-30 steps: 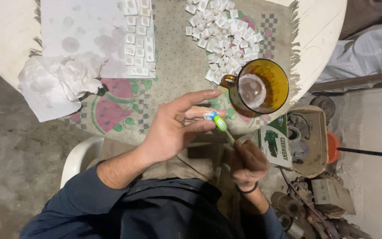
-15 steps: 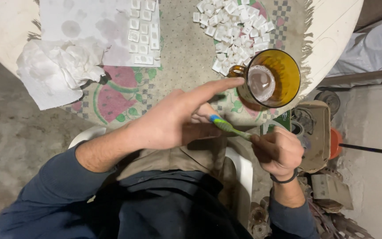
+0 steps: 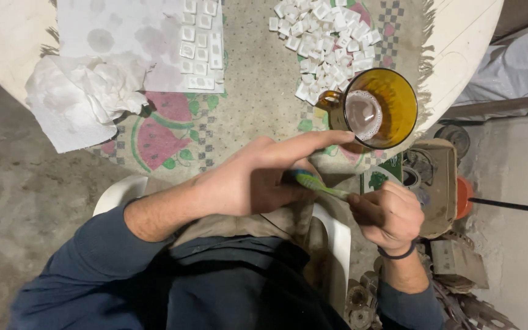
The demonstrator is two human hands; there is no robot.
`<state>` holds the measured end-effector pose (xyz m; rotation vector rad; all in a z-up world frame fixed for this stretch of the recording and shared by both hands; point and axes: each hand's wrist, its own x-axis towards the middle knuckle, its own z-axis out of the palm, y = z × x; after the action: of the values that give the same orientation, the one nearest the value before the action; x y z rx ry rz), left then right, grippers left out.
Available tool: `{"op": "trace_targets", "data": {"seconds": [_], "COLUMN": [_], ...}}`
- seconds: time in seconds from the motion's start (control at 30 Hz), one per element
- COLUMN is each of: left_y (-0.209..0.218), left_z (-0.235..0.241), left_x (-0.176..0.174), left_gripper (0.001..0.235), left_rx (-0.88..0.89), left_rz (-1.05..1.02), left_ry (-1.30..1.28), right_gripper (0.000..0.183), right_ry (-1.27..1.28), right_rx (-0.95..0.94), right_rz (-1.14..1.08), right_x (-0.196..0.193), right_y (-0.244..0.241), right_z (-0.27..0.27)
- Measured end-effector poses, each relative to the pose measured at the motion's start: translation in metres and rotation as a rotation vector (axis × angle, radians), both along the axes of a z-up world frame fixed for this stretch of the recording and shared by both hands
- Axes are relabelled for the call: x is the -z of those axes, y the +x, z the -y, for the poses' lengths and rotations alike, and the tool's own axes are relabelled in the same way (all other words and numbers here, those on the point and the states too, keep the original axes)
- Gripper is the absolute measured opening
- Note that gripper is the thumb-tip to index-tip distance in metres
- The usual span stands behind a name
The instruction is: Cleaning individual keyboard keycaps using a toothbrush and a cloth.
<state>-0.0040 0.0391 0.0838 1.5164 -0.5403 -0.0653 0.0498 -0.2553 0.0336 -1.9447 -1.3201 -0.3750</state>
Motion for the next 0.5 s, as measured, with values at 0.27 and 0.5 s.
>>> {"op": "trace_targets", "data": {"seconds": [0.27, 0.5], "left_y": [0.001, -0.007], "left_z": [0.011, 0.022], "left_x": [0.015, 0.058], "left_gripper": [0.061, 0.053], "left_rx": [-0.037, -0.107], "left_rz": [0.006, -0.361], "left_ry": [-0.072, -0.310], "right_gripper": [0.022, 0.024], "right_ry": [0.051, 0.079], "right_rx": [0.084, 0.186], "right_rz": [-0.002, 0.050], "right_x": [0.015, 0.011], "right_y": [-0.010, -0.019], "right_z": [0.015, -0.010]}}
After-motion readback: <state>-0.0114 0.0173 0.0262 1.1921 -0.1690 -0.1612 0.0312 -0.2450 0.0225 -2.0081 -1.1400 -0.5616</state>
